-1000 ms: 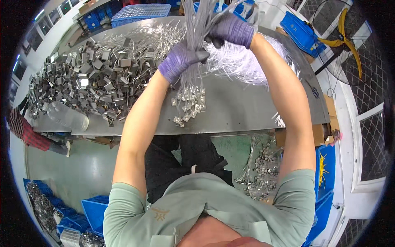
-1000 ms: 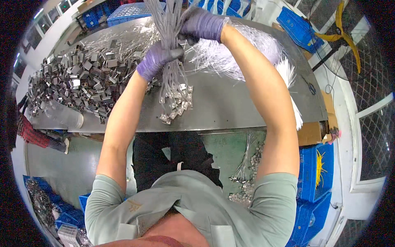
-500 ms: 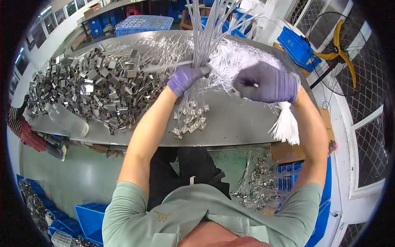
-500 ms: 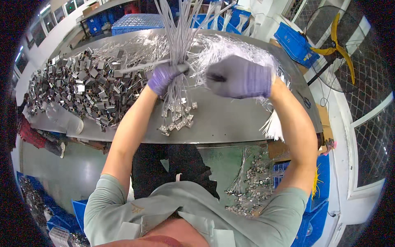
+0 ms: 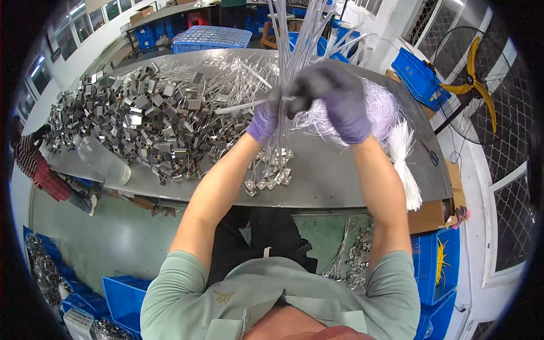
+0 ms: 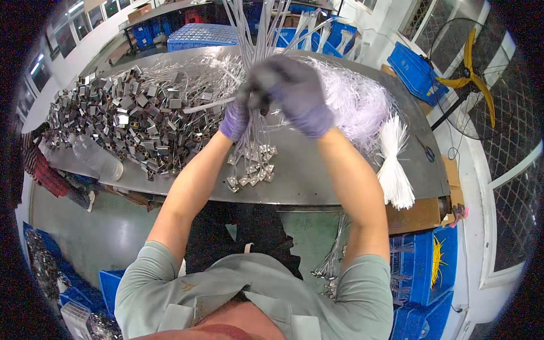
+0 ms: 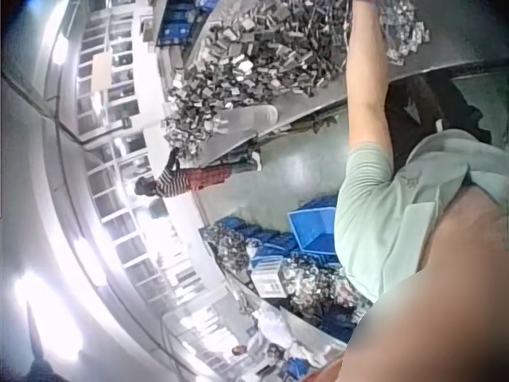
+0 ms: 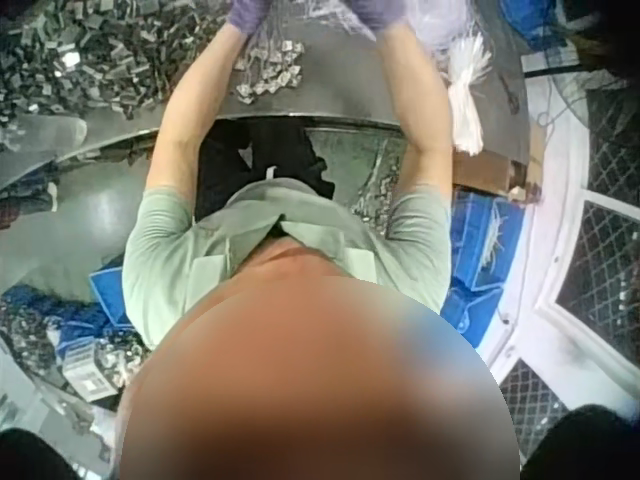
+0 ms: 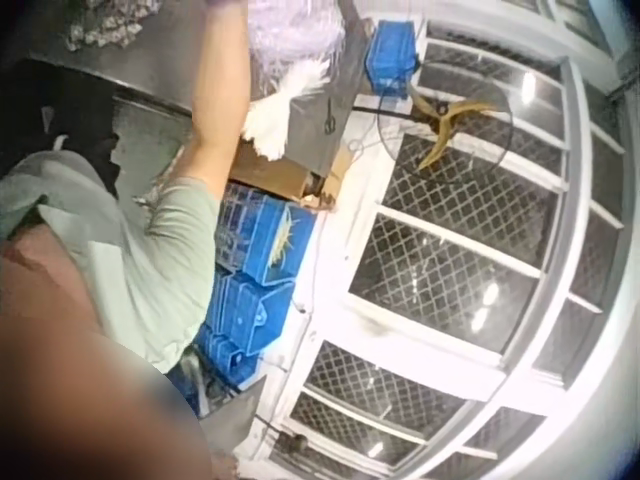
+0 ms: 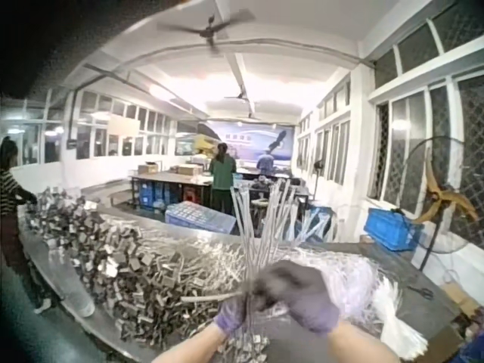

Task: Manually attaching small metal components to a bundle of wires at a workbench.

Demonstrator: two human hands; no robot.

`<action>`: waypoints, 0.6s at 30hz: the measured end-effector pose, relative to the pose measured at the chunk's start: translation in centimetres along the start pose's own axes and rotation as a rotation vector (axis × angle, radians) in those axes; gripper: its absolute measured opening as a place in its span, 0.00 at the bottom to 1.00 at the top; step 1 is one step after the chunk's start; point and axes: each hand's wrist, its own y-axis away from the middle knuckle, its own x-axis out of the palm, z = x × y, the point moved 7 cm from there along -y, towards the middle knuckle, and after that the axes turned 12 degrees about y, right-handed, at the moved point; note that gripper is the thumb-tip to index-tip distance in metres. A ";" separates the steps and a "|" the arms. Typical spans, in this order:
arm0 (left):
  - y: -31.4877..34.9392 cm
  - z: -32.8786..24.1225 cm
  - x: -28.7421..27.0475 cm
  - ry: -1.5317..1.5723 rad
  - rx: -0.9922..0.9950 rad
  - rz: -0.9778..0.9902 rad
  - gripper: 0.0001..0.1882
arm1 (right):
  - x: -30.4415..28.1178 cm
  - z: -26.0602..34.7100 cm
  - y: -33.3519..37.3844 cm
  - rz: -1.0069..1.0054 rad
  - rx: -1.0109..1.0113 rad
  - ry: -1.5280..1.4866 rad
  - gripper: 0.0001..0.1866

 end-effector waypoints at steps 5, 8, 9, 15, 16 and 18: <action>0.8 -1.1 0.6 -0.044 -0.135 0.039 0.40 | -5.1 -11.3 -2.3 -0.431 0.150 -0.286 0.16; 0.4 0.0 1.5 0.017 -0.209 0.040 0.38 | -1.7 -16.2 -4.9 -0.144 0.263 -0.020 0.15; 0.8 -0.1 2.4 0.056 -0.318 0.036 0.32 | -0.8 -16.8 -5.5 -0.050 0.202 -0.141 0.15; 0.1 -0.6 1.9 0.194 -0.318 0.023 0.18 | 3.0 -15.3 -6.2 0.314 0.326 -0.357 0.15; 0.2 -0.7 1.5 0.191 -0.315 0.016 0.18 | 2.9 -14.5 -6.4 0.265 0.238 -0.332 0.15; -0.3 -3.3 2.8 -0.355 0.045 0.084 0.17 | 1.6 -15.1 -6.4 0.198 0.156 -0.298 0.15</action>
